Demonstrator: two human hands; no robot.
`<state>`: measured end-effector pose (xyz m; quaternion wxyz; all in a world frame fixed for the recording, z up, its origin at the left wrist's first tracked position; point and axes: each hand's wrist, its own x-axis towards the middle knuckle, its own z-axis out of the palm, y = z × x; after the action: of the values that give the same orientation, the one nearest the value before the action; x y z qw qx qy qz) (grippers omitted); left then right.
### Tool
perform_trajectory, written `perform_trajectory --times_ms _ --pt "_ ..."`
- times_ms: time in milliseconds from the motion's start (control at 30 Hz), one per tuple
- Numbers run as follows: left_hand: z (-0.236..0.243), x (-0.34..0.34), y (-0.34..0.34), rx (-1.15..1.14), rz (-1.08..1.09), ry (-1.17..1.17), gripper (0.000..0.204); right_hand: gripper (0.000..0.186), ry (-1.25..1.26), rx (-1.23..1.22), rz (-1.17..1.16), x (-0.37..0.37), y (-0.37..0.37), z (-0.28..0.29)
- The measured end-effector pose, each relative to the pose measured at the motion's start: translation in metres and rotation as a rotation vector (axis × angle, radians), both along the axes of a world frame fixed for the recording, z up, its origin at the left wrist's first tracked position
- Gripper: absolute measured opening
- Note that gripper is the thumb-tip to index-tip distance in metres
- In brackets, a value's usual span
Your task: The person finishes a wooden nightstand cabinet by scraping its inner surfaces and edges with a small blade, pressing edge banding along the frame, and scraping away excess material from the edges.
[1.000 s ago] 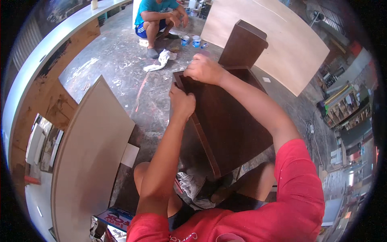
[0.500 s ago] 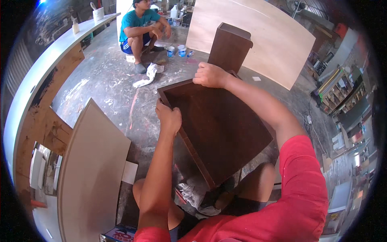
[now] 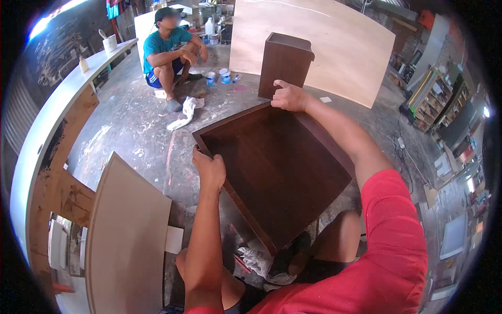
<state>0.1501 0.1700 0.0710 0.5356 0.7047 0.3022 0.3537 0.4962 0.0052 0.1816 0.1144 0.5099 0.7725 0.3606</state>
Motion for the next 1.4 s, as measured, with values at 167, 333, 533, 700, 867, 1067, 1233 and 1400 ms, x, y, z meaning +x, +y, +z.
perform_trajectory --times_ms 167,333,533,700,867,1067,1233,1400 --pt "0.001 0.0 0.001 0.003 -0.015 0.021 0.076 0.016 -0.02 -0.02 -0.005 0.02 -0.006 -0.002" --pt "0.001 -0.002 0.001 0.003 -0.021 0.014 0.077 0.014 -0.084 -0.085 -0.123 0.034 -0.021 0.003" --pt "-0.009 0.002 0.008 0.011 -0.045 0.014 0.077 0.013 -0.102 -0.151 -0.285 0.027 -0.022 0.007" --pt "-0.011 0.002 0.009 0.02 -0.028 0.006 0.077 0.016 -0.175 -0.271 -0.474 0.008 -0.009 0.013" --pt "-0.013 0.003 0.01 0.032 -0.034 0.01 0.077 0.014 0.098 -0.169 -0.778 -0.002 -0.004 0.009" --pt "0.01 -0.004 -0.005 0.029 0.007 0.066 0.078 0.013 0.167 -0.063 -0.979 -0.001 -0.002 0.007" --pt "0.001 -0.001 0.002 0.014 -0.013 0.042 0.078 0.013 0.213 -0.107 -1.091 -0.01 0.0 0.015" --pt "0.006 -0.001 -0.002 0.009 -0.014 0.051 0.077 0.017 0.218 -0.148 -1.139 -0.026 -0.019 0.018"
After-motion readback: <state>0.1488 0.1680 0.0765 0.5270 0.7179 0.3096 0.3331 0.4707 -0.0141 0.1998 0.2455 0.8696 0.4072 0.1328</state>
